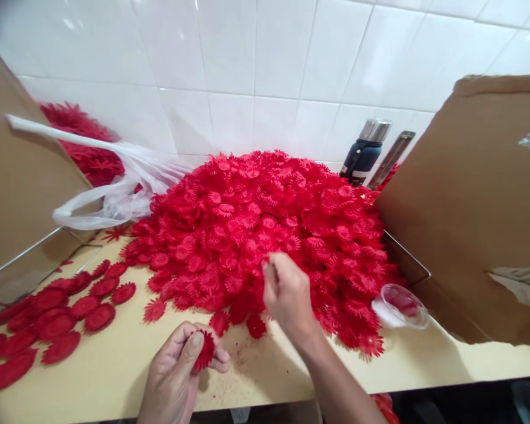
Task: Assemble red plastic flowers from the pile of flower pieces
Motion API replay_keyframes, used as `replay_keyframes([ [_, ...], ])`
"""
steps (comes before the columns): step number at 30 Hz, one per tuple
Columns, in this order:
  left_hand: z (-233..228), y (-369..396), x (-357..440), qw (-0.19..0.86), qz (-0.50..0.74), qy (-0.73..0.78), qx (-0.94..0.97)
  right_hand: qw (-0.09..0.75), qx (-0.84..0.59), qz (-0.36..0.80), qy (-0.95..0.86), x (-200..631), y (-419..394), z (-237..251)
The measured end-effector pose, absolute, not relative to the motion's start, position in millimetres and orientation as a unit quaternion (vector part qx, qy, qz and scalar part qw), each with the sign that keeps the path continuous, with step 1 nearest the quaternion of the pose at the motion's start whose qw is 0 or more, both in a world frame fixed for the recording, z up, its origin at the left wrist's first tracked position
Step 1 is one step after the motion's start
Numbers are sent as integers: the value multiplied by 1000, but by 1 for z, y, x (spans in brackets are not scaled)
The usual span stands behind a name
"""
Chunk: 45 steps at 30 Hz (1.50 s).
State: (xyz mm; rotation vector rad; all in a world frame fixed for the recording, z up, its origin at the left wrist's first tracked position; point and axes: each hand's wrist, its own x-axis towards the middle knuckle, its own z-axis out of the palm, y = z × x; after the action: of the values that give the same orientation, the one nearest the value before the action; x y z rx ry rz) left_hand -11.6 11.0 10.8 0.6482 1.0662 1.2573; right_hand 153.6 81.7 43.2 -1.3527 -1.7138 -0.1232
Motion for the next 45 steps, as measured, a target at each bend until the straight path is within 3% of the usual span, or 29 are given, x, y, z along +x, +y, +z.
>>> replay_keyframes([
  [2,13,14,-14,660,541,457,249,453,-569,-94,-679,177,107,53],
  [5,15,20,-17,694,540,431,202,334,-605,-195,-696,200,128,61],
  [7,16,24,-19,711,539,411,187,315,-595,-202,-711,203,127,62],
  [16,18,25,-14,696,528,424,239,389,-487,-49,-780,173,68,52],
  [21,15,19,-13,680,501,464,267,383,-448,39,-807,156,51,45],
  [29,9,19,-15,622,505,506,319,322,-389,284,-815,126,42,42],
  [32,6,16,-15,643,493,490,322,305,-390,305,-813,124,44,40],
  [35,5,13,-16,677,473,440,353,322,-414,235,-819,121,41,35],
  [42,7,10,-14,693,470,448,314,436,-557,-65,-703,146,70,44],
  [45,10,11,-14,686,494,456,277,373,-623,-199,-658,182,104,62],
])
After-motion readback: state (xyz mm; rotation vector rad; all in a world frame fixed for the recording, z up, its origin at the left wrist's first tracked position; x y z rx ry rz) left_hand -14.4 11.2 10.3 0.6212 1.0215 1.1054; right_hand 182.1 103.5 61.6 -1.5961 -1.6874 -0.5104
